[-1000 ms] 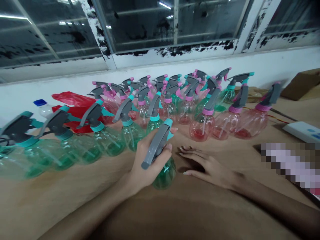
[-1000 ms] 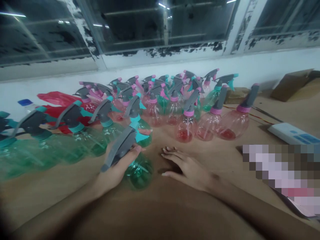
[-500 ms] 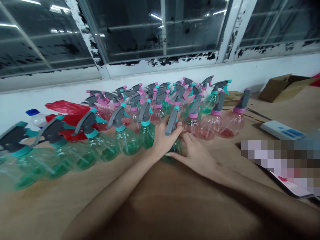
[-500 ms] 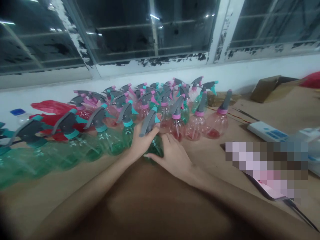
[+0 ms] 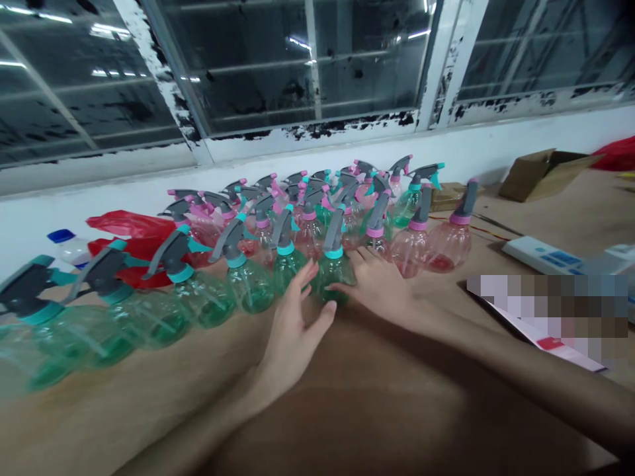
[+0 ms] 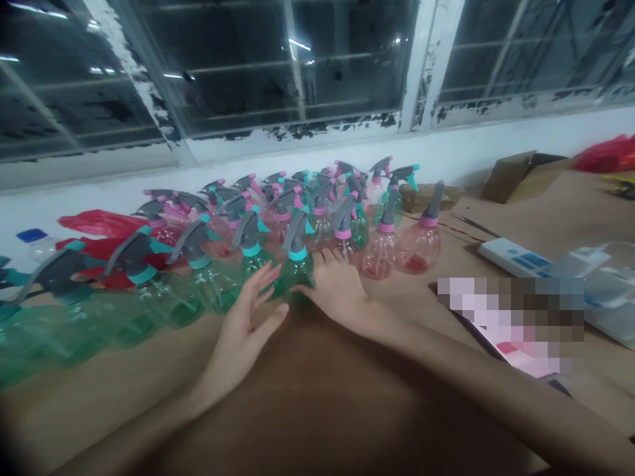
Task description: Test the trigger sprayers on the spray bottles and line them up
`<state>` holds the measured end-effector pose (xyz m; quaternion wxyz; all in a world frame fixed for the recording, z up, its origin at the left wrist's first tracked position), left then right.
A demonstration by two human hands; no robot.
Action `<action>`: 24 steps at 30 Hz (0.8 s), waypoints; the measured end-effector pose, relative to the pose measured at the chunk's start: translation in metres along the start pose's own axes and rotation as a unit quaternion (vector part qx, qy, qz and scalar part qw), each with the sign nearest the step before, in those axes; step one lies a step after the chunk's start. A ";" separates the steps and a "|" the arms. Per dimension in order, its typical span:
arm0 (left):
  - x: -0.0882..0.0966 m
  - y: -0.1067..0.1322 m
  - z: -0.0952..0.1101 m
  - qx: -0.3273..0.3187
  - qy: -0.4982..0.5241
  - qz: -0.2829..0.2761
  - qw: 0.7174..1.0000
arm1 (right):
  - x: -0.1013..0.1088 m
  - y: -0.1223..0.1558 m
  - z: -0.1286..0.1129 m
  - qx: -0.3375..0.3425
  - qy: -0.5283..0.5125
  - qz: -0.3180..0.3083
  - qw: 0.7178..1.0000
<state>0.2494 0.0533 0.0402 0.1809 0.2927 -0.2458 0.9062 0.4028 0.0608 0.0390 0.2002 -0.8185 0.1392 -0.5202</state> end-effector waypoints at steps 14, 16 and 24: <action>-0.007 0.036 -0.031 0.048 -0.038 -0.058 0.996 | -0.005 -0.026 -0.001 -0.049 0.040 -0.007 0.998; -0.010 0.031 -0.034 0.053 -0.029 -0.061 0.996 | -0.002 -0.022 -0.003 -0.049 0.039 -0.008 0.998; -0.022 0.013 -0.037 0.065 0.008 -0.065 0.996 | 0.055 0.011 0.030 -0.071 -0.002 0.047 0.996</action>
Point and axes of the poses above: each hand's wrist, its own y-axis away from the middle knuckle, its own x-axis out of the back of the hand, z = x × y, the point moved 5 cm from there along -y, towards the middle knuckle, and after that the axes turned 13 degrees about -y, right-handed, at the moved point
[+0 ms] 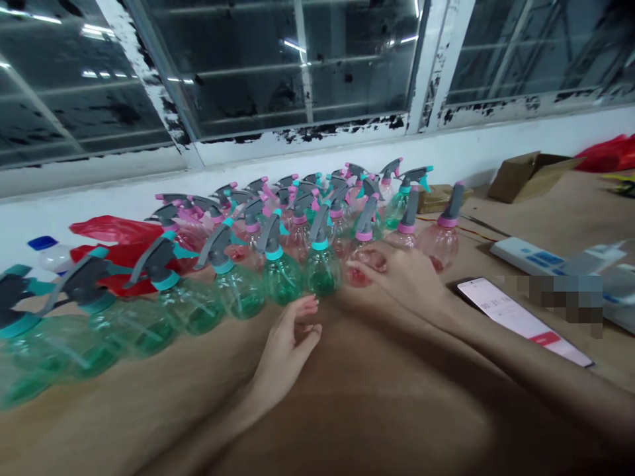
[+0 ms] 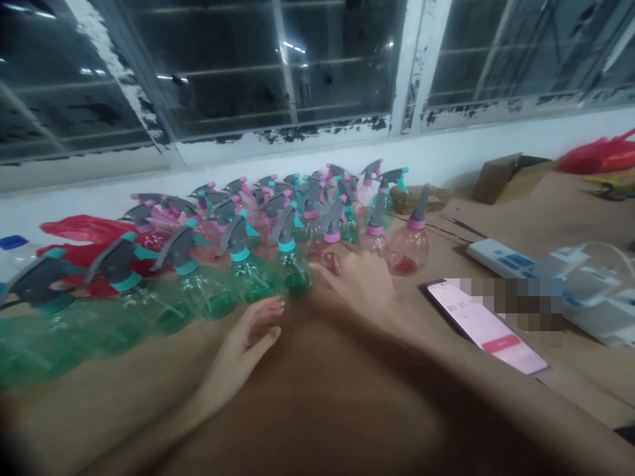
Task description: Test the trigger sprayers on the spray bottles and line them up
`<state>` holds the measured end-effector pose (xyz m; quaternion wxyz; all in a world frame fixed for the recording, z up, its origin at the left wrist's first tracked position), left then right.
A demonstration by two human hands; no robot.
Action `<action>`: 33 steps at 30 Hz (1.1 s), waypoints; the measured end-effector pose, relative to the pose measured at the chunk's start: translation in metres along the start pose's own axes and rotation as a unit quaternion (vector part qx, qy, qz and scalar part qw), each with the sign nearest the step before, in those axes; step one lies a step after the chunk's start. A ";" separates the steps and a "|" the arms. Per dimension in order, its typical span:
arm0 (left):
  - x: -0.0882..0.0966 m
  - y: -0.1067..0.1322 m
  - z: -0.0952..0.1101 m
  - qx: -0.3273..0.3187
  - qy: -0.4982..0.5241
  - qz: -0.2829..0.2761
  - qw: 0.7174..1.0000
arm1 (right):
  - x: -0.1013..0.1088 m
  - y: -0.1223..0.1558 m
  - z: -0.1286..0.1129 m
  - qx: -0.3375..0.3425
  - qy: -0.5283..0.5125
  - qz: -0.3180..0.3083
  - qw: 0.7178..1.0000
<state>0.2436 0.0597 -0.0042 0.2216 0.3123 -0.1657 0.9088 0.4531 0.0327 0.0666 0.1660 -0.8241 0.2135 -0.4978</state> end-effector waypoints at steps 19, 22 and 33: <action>-0.005 -0.016 0.057 -0.033 0.026 -0.011 0.999 | -0.012 0.002 0.029 -0.051 0.028 -0.044 0.997; -0.002 -0.023 0.069 -0.067 0.013 0.012 0.998 | -0.003 0.028 0.016 0.004 0.026 -0.049 0.998; -0.003 -0.016 0.087 -0.116 0.031 -0.051 0.991 | -0.027 0.075 -0.048 0.113 -0.193 -0.084 0.971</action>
Point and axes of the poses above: each hand's wrist, its own y-axis away from the middle knuckle, its own x-axis out of the back of the hand, z = x × y, the point moved 5 cm from there along -y, towards the middle knuckle, and after that the axes turned 13 degrees about -y, right-handed, at the moved point
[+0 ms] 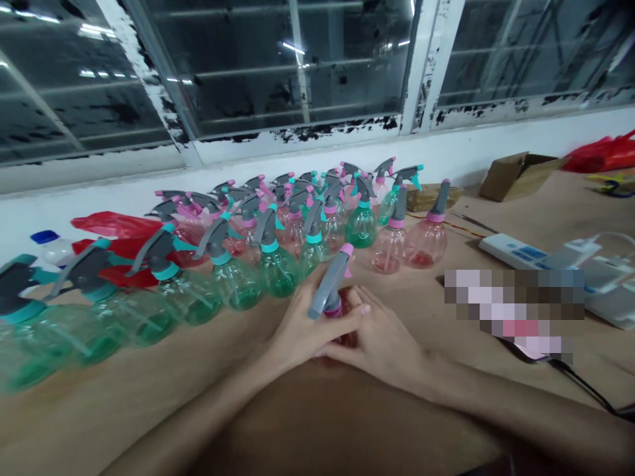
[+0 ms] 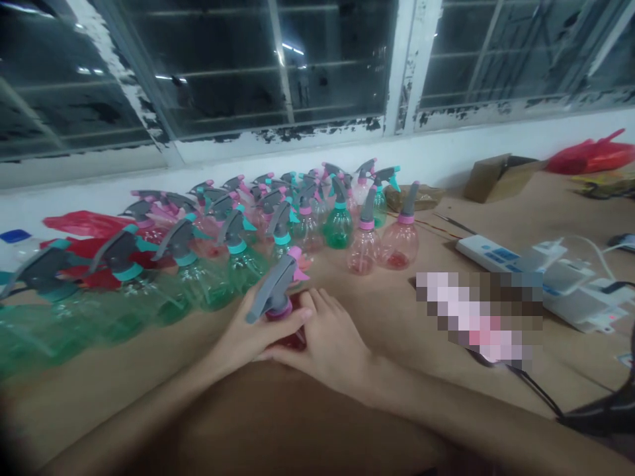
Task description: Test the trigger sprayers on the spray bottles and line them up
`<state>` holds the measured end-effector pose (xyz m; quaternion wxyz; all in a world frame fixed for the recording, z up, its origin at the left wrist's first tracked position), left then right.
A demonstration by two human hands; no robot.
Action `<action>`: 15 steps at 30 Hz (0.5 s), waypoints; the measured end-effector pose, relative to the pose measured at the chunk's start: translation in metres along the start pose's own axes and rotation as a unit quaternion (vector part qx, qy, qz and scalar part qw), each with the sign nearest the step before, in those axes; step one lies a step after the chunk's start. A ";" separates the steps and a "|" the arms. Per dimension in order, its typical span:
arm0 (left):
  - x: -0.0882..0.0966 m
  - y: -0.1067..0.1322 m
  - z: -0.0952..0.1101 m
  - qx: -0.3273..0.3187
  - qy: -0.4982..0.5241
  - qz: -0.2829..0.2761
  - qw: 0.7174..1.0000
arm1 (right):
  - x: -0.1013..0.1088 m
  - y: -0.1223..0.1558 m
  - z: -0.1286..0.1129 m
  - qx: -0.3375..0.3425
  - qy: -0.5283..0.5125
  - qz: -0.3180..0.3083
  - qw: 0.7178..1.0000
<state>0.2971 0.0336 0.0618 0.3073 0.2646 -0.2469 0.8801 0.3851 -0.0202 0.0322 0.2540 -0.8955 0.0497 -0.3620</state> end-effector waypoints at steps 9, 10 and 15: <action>0.039 0.020 -0.020 0.029 -0.048 0.093 0.994 | -0.041 -0.007 -0.002 0.049 -0.153 -0.091 0.983; 0.042 0.022 -0.021 0.036 -0.059 0.096 0.993 | -0.044 -0.005 0.004 0.054 -0.143 -0.113 0.982; 0.055 0.025 -0.024 0.064 -0.078 0.111 0.989 | -0.040 0.015 0.055 0.019 -0.022 -0.179 0.983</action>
Point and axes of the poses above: each hand's wrist, its own y-axis away from the middle knuckle, its own x-axis out of the back of the hand, z = x × y, the point moved 5 cm from there along -y, towards the middle knuckle, and after that the axes turned 13 degrees about -y, right-handed, at the moved point
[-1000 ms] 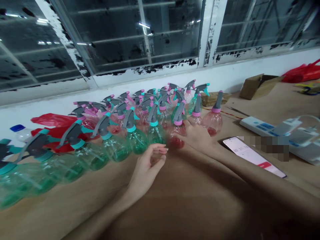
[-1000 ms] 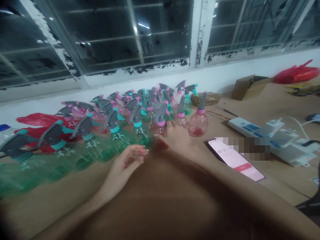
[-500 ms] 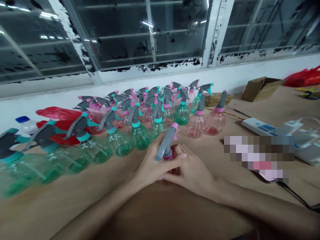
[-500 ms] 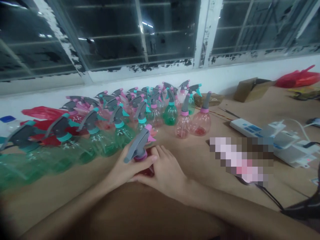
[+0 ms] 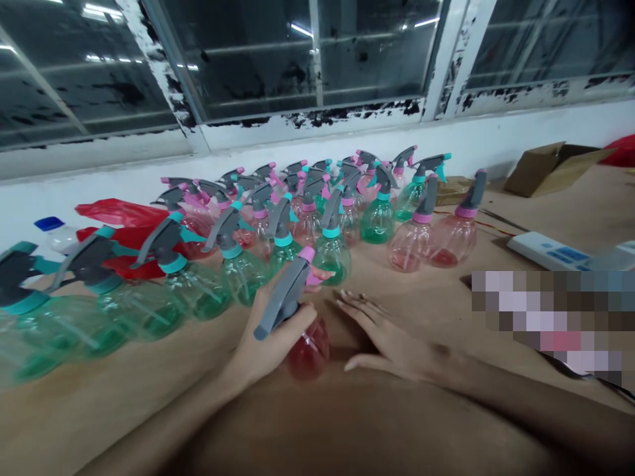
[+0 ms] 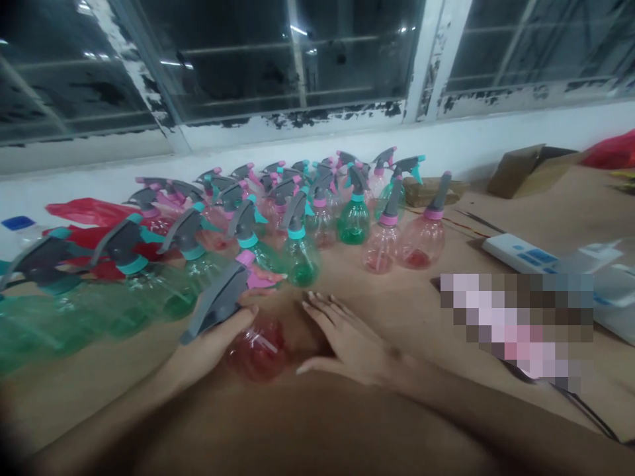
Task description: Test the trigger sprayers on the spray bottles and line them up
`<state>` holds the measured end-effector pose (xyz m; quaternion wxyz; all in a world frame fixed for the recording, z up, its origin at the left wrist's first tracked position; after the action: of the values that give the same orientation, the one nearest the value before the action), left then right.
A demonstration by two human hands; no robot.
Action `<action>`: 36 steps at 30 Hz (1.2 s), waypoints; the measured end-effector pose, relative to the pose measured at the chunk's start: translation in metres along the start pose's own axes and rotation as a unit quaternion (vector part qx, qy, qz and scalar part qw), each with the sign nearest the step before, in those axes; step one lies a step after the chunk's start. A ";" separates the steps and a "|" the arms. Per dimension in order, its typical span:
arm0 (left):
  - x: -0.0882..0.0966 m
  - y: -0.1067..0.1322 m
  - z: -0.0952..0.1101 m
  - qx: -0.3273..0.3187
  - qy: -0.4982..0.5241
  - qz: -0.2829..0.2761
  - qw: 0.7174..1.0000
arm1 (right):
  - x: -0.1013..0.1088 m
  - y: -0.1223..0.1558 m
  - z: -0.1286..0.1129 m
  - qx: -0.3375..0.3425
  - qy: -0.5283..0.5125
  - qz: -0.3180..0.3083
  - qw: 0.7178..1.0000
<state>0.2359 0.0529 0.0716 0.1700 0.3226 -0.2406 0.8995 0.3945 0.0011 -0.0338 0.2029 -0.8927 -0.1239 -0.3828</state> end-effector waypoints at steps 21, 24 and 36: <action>-0.007 0.001 -0.004 0.021 0.088 -0.067 0.994 | 0.013 0.018 0.035 -0.042 0.060 0.033 0.997; -0.005 0.001 -0.002 0.018 0.072 -0.060 0.995 | 0.013 0.018 0.035 -0.046 0.058 0.034 0.997; -0.004 0.002 -0.002 0.012 0.078 -0.058 0.995 | 0.011 0.019 0.039 -0.047 0.061 0.021 0.997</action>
<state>0.2368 0.0516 0.0662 0.2360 0.2663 -0.1970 0.9135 0.4338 0.0031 -0.0556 0.1763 -0.8787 -0.0741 -0.4374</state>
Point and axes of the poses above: each hand's wrist, its own y-axis away from the middle knuckle, its own x-axis out of the back of the hand, z = x × y, the point moved 5 cm from there along -y, towards the middle knuckle, and after that the axes turned 13 degrees about -y, right-handed, at the moved point
